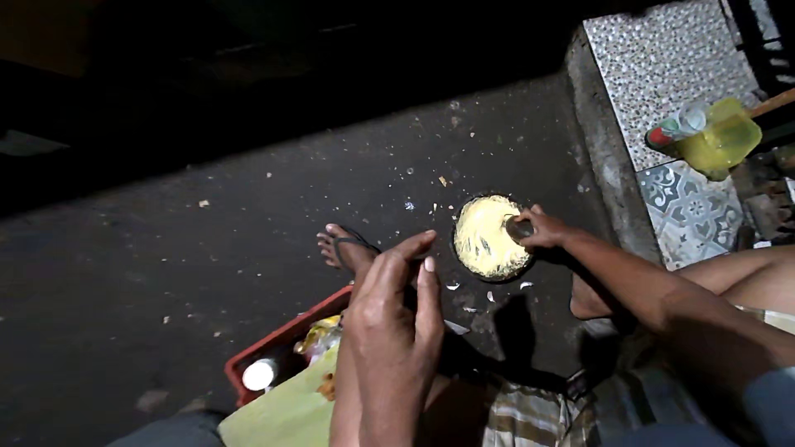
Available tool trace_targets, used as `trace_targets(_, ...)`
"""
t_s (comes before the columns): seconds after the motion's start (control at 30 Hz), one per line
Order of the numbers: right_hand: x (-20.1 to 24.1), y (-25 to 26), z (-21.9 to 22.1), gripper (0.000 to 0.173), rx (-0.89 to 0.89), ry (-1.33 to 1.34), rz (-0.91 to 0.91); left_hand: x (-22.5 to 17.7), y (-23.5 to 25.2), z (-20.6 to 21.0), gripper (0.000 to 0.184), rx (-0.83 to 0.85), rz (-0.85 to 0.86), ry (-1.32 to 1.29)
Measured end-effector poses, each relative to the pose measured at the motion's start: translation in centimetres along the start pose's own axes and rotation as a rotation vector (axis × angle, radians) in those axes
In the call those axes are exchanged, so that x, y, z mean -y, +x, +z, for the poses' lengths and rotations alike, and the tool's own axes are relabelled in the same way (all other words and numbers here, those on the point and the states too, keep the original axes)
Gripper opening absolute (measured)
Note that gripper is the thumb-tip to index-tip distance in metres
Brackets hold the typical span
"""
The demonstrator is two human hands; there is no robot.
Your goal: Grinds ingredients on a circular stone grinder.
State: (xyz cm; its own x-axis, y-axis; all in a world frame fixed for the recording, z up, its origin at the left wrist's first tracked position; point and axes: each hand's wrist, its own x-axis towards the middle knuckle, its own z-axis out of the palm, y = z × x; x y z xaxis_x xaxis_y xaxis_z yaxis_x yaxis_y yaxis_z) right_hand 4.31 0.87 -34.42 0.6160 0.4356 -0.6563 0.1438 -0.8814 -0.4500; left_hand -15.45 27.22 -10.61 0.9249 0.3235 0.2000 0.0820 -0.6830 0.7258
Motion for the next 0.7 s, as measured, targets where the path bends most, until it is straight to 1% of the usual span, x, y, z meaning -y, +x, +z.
trace_targets(0.03,-0.2,-1.0,1.0,0.068,0.003,-0.077,-0.015,-0.2,0.2,0.1,0.030,0.000,0.005,-0.007)
trace_targets(0.1,0.6,-1.3,2.6,0.060,0.053,-0.239,-0.059,-0.3,0.7,0.4,0.029,0.004,0.018,0.010)
trace_targets(0.17,1.8,-0.4,3.4,0.058,0.059,-0.258,-0.072,-0.4,1.0,0.8,0.029,0.035,0.030,0.047)
trace_targets(0.23,2.2,1.0,2.7,0.065,0.032,-0.214,-0.096,-0.4,1.3,1.3,0.030,0.059,0.040,0.061)
trace_targets(0.3,2.5,2.3,0.5,0.082,0.058,-0.091,-0.094,-0.2,1.4,1.4,0.030,0.052,0.031,0.067)
trace_targets(0.33,2.3,2.3,-0.1,0.086,0.077,-0.039,-0.084,-0.1,1.2,1.3,0.031,0.057,0.019,0.065)
trace_targets(0.4,0.8,1.2,-0.5,0.080,0.072,-0.037,-0.082,0.0,0.9,1.1,0.031,0.052,0.006,0.051)
trace_targets(0.47,-0.6,-1.1,0.7,0.074,0.046,-0.169,-0.105,-0.1,0.8,0.8,0.031,0.040,0.002,0.047)
trace_targets(0.53,0.1,-2.1,2.5,0.068,0.062,-0.285,-0.092,-0.2,0.9,0.8,0.030,0.029,0.005,0.049)
trace_targets(0.57,0.7,-1.8,3.3,0.066,0.060,-0.301,-0.074,-0.2,1.0,0.9,0.030,0.031,0.006,0.061)
trace_targets(0.63,1.5,-0.4,4.2,0.068,0.020,-0.271,-0.078,0.0,1.2,1.2,0.030,0.055,0.019,0.087)
trace_targets(0.7,1.8,1.4,3.1,0.070,0.025,-0.221,-0.134,0.1,1.3,1.1,0.030,0.060,0.025,0.098)
